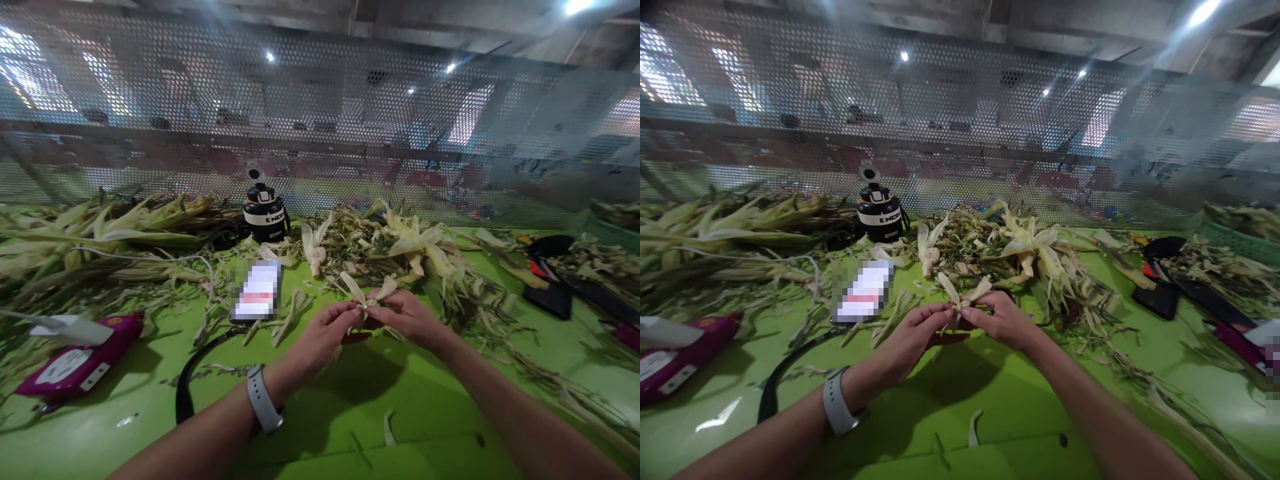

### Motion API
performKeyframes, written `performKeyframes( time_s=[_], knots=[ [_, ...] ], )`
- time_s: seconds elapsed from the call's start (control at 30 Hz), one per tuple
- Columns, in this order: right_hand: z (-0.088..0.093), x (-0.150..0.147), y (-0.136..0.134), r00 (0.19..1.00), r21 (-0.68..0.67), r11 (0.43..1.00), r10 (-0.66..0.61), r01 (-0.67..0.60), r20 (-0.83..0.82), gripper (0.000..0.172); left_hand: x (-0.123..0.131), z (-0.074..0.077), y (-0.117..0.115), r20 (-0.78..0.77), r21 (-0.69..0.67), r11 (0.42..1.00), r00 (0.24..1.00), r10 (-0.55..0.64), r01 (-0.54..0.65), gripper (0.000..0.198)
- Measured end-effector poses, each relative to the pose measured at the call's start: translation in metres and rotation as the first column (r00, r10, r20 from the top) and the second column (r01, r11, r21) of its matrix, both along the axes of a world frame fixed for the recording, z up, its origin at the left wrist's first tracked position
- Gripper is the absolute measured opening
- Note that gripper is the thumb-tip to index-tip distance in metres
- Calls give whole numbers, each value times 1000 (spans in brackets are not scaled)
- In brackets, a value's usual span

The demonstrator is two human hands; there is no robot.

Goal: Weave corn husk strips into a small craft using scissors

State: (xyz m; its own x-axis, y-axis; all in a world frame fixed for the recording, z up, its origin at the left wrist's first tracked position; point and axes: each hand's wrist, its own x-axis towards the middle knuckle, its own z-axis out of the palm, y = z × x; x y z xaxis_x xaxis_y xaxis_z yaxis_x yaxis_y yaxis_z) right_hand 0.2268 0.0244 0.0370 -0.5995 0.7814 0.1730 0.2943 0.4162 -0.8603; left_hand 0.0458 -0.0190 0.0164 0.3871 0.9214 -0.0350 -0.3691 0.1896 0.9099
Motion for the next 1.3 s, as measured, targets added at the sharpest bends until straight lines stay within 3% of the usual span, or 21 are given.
performKeyframes(
  time_s=[0.37, 0.5, 0.73, 0.87, 1.17, 1.3],
  knots=[
    [1, 2, 4, 998, 59, 998, 24, -28, 64, 29, 2, -1, 1, 16, 16, 998, 998, -67, 67, 32],
    [1, 2, 4, 995, 93, 995, 30, -39, 90, 28, 1, 0, 3, -78, 34, 997, 995, -61, 64, 31],
    [-4, -1, 3, 990, 205, 979, -19, -11, 140, 27, -3, 1, 6, -133, -92, 991, 985, -106, 95, 39],
    [-4, 0, 3, 989, 225, 974, -38, 6, 140, 29, -3, 4, 5, -164, -70, 992, 980, -113, 103, 38],
    [-2, -1, 2, 995, 156, 988, -27, 12, 95, 28, -7, -1, 11, -334, 78, 982, 933, -136, 171, 40],
    [2, 2, 0, 997, -104, 992, -72, 67, -38, 28, -10, 4, 9, -288, 176, 967, 949, -129, 185, 35]
  ],
)
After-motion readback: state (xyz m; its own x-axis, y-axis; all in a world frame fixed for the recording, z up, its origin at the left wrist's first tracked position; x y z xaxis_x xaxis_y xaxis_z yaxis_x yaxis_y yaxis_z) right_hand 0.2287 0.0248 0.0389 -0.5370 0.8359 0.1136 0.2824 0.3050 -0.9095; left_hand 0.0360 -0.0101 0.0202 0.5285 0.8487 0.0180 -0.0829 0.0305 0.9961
